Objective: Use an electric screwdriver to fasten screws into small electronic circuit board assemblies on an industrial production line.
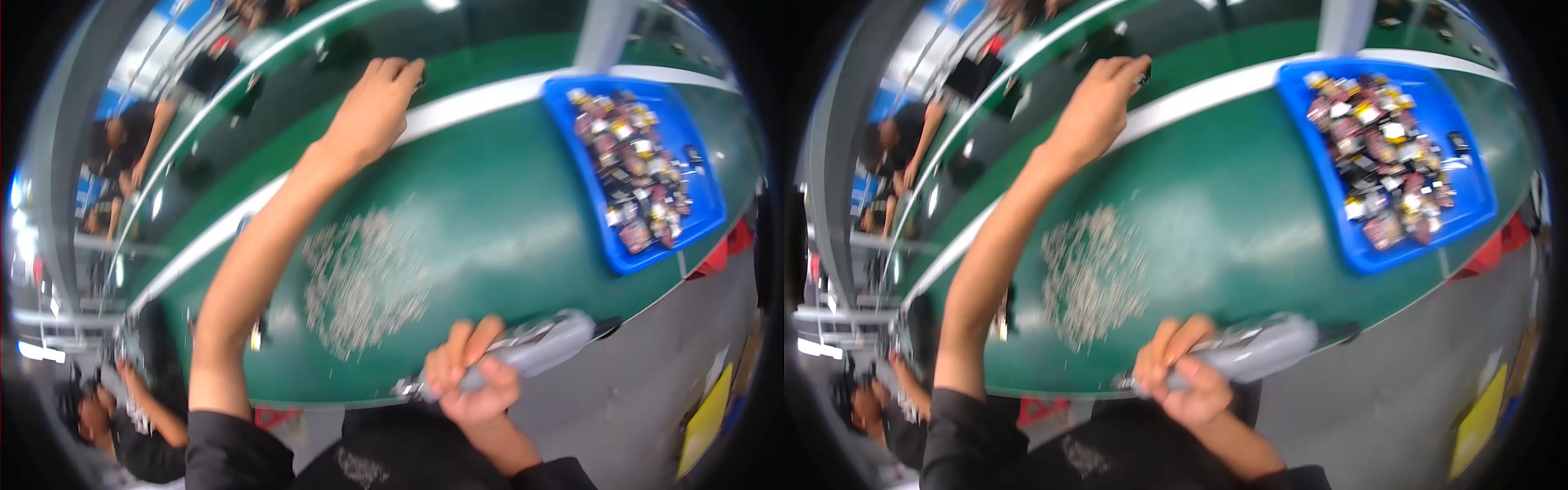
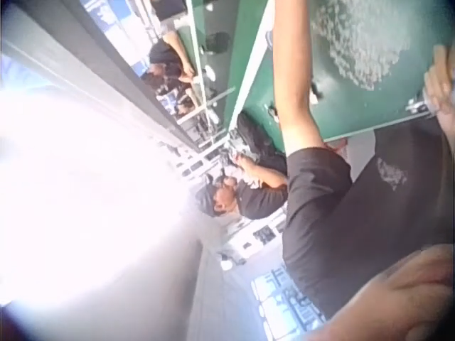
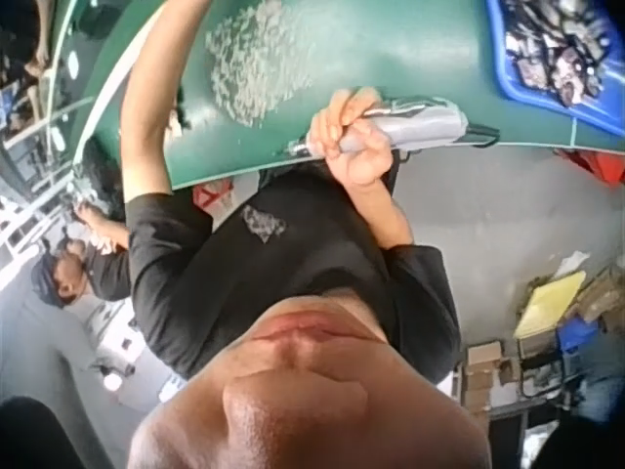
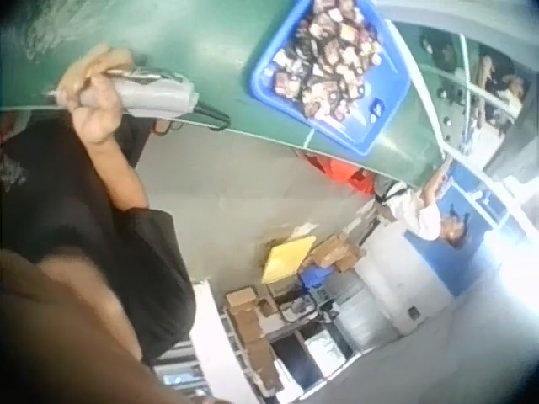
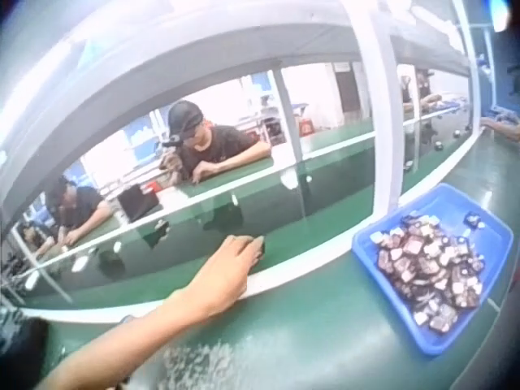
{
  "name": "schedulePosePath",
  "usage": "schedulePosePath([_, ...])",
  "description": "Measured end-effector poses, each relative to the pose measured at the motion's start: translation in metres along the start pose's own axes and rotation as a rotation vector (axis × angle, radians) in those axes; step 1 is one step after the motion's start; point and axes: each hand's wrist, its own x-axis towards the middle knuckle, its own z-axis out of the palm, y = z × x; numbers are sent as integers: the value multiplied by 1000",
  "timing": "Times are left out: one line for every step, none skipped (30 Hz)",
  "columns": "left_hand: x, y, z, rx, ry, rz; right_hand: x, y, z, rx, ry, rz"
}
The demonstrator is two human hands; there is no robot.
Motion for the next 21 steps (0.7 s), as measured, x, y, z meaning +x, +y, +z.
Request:
schedulePosePath([-23,16,-24,-13,21,1,0,-2,1,-21,6,-19])
schedulePosePath([-53,31,-56,-62,16,-10,-1,-4,3,-29,4,-22])
schedulePosePath([-86,43,-79,-105,15,-46,0,-3,1,-43,1,-38])
schedulePosePath([-124,54,-98,-105,-39,-137,0,-1,-4,-46,17,-14])
schedulePosePath([-158,72,-125,-75,-90,-226,0,0,-5,-29,-21,-28])
schedulePosePath([-189,92,-146,-54,-141,-301,0,2,-8,-19,-60,-48])
schedulePosePath([-222,110,-163,-31,-174,-362,-1,7,-9,-18,-61,-22])
schedulePosePath([-250,128,-175,-17,-201,-423,-2,8,-6,-25,-59,-25])
schedulePosePath([-269,145,-182,-5,-218,-449,-5,8,-3,-39,-52,-33])
schedulePosePath([-284,158,-184,-32,-210,-485,-8,9,0,-65,-26,-46])
schedulePosePath([-298,169,-184,-51,-201,-526,-11,14,1,-80,-26,-25])
schedulePosePath([-309,175,-180,-45,-184,-522,-15,17,3,-84,-23,-21])
schedulePosePath([-315,179,-176,-65,-174,-544,-20,21,5,-89,-18,-19])
schedulePosePath([-317,181,-173,-79,-181,-524,-25,27,10,-113,-17,-8])
schedulePosePath([-319,179,-168,-96,-186,-498,-30,37,14,-137,-8,-2])
schedulePosePath([-318,177,-169,-166,-117,-507,-36,47,19,-159,-20,37])
schedulePosePath([-319,173,-168,-187,-108,-512,-40,57,23,-179,-33,73])
schedulePosePath([-320,169,-168,-179,-90,-477,-43,66,23,-197,-71,115])
schedulePosePath([-321,165,-167,-171,-71,-441,-48,75,25,-215,-62,112])
schedulePosePath([-322,163,-166,-137,-69,-410,-52,85,29,-230,-72,166])
schedulePosePath([-322,160,-167,-149,-64,-413,-56,96,32,-242,-81,219])
